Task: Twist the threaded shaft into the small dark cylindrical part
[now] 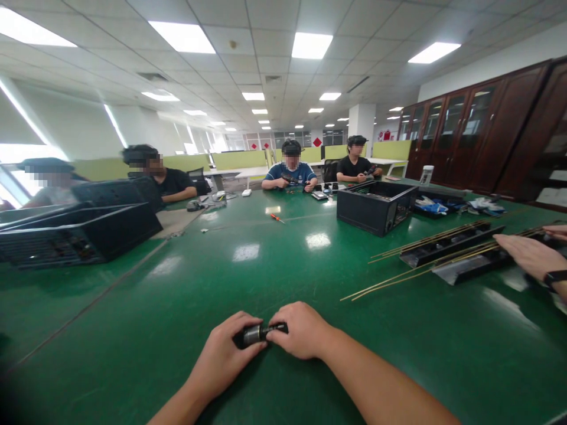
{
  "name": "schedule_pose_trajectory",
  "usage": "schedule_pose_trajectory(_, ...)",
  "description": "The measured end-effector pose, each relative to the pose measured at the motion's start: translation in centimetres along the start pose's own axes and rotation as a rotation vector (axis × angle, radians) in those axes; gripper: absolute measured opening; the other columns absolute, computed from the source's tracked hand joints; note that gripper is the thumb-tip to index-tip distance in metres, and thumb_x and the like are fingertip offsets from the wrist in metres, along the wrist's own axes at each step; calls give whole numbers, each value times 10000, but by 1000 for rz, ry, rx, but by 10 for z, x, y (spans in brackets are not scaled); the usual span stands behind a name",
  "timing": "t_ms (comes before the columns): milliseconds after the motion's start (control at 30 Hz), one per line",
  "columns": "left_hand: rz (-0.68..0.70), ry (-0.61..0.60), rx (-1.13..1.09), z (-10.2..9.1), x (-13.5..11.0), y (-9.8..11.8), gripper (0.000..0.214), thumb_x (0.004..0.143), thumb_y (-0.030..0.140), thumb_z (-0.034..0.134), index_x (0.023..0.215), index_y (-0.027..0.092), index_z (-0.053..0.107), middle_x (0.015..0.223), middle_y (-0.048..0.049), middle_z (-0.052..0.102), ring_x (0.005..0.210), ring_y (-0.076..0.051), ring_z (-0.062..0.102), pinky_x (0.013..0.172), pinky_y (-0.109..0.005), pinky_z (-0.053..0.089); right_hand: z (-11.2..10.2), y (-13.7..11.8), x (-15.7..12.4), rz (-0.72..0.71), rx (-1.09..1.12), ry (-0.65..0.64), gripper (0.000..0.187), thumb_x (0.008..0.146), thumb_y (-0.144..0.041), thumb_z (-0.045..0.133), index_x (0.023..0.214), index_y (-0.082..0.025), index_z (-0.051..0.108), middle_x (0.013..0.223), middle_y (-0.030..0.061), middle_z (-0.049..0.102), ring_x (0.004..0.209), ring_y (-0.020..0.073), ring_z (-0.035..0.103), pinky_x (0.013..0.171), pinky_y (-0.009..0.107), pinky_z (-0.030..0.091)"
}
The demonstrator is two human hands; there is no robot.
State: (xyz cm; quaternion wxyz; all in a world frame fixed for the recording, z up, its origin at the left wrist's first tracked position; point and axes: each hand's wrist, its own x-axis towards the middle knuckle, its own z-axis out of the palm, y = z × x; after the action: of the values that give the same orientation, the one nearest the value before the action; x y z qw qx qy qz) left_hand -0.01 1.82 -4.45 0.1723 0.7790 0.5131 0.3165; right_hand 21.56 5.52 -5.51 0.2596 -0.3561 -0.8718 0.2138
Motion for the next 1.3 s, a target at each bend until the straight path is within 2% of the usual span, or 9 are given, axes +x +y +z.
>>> schedule_pose_trajectory(533,14,41,-8,0,0,2,222,742,166,775,948,241,741,882,-2,703,837,-205,682,765,-298,510,0,5,-1,1,8,9,197,901,-312,679,1026,-208,789,944,54,769,876,206,686,810,279,478)
schedule_pose_trajectory(1300,10,74,-40,1,0,-3,241,757,179,778,985,249,744,912,1,700,873,-206,674,796,-309,507,-4,8,-3,4,27,36,178,890,-293,687,998,-201,794,911,44,767,848,190,684,788,265,463)
